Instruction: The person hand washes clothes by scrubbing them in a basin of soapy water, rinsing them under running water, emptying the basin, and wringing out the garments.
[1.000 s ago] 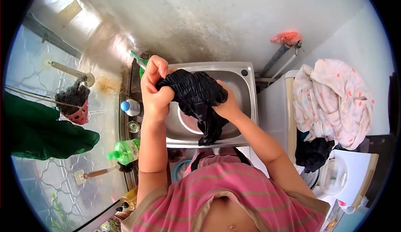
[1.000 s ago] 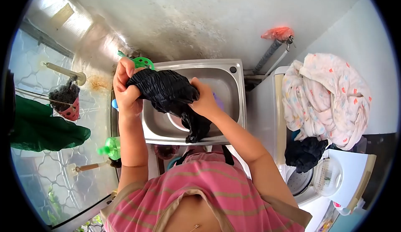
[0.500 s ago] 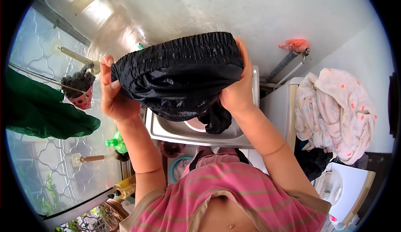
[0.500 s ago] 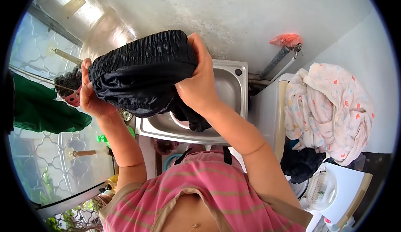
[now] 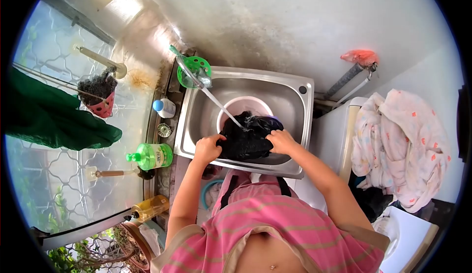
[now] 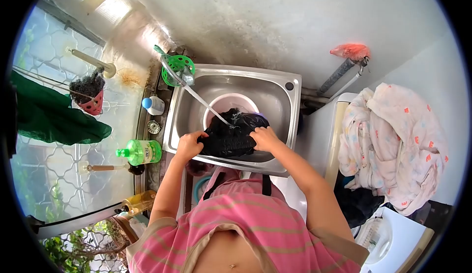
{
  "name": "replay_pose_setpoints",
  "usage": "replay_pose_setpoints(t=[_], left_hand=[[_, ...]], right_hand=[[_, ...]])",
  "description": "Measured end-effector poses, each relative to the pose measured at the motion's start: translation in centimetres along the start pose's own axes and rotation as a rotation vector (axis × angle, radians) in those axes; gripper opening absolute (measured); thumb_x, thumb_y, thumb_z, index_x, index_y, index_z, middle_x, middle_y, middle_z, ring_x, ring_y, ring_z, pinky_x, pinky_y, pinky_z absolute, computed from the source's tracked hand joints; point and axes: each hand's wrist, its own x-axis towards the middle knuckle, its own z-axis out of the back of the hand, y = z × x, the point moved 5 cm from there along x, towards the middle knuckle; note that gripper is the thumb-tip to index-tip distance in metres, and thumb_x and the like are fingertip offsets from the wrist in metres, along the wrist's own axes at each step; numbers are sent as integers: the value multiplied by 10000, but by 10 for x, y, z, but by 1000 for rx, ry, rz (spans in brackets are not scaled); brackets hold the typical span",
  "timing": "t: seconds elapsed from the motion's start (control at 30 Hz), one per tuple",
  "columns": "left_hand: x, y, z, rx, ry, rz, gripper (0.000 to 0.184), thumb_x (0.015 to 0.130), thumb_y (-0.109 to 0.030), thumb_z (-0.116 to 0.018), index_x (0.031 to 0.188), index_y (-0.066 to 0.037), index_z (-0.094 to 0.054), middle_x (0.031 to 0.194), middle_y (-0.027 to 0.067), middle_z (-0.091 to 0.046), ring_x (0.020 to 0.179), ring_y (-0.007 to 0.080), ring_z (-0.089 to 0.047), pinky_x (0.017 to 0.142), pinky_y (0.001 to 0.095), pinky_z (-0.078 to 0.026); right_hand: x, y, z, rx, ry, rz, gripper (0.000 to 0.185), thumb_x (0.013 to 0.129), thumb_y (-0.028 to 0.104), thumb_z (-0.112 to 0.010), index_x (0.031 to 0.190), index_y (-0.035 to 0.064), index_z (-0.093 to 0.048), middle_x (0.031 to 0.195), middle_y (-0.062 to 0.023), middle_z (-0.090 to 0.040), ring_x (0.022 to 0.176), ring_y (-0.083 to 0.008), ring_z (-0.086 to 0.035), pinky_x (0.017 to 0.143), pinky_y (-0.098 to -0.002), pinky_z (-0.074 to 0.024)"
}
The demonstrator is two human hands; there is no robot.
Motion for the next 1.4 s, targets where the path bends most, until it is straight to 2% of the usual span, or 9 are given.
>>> replay_pose_setpoints(t=[0.23,0.3,0.5,0.57,0.7,0.83,1.1,1.27,1.4], left_hand=[[-5,8,-2,28,133,-12,311,642,-136,-587,944,-111,-656,741,157,-641,756,341,-617,719,419,-490],[-7,4,10,7,103,-207,261,635,-104,-609,892,-79,-648,719,143,-620,712,324,-609,664,395,-489],[-28,7,72,-43,-5,-451,145,643,-24,-650,775,-62,-604,745,106,-576,742,309,-575,640,379,-476],[-36,6,83,-116,-41,-484,174,620,6,-675,749,-61,-579,722,88,-568,718,294,-559,615,382,-465],[-33,15,83,-154,-79,-480,167,637,3,-702,746,-50,-588,725,86,-577,713,292,-559,612,375,-466],[-25,23,90,-151,-143,-495,167,649,-21,-735,744,-39,-599,731,85,-586,712,290,-561,604,372,-469],[-11,39,167,-427,-519,-196,134,719,-16,-741,818,-30,-652,790,57,-650,715,139,-608,657,248,-476],[-23,14,224,-606,-926,-447,395,699,40,-752,1044,5,-563,877,92,-644,806,156,-603,760,265,-481],[-18,2,228,-713,-979,-525,448,737,-19,-746,1117,-5,-508,902,108,-640,830,164,-593,811,279,-462]], right_hand=[[-24,13,17,-221,-140,144,420,496,327,-829,833,116,-694,1314,-48,-469,1128,-240,-492,989,-433,-386],[-21,-1,-18,-70,253,89,398,496,308,-833,817,113,-703,1362,-41,-439,1136,-221,-490,926,-420,-445],[-23,-12,-63,-52,187,-288,570,600,177,-783,1041,52,-444,1085,-129,-543,1044,-309,-544,817,-440,-482],[-25,3,-39,182,-119,-412,570,607,130,-764,1078,49,-454,1105,-125,-531,1054,-314,-534,836,-437,-466],[-9,61,4,-103,-425,-220,604,570,109,-753,1118,91,-501,1152,-133,-488,1034,-314,-532,852,-395,-456],[14,43,-37,-135,-116,-297,274,629,130,-684,890,121,-604,963,-100,-619,869,-284,-611,714,-414,-495],[-19,76,214,288,-864,-243,251,634,0,-580,863,31,-678,675,-83,-544,549,-195,-514,524,-291,-415],[-63,117,308,459,-1130,-75,286,596,-86,-539,834,-1,-672,628,-5,-462,542,-68,-397,500,-214,-325],[-59,102,296,813,-1273,-29,300,629,-120,-502,851,6,-659,664,54,-454,603,-35,-377,540,-191,-300]])
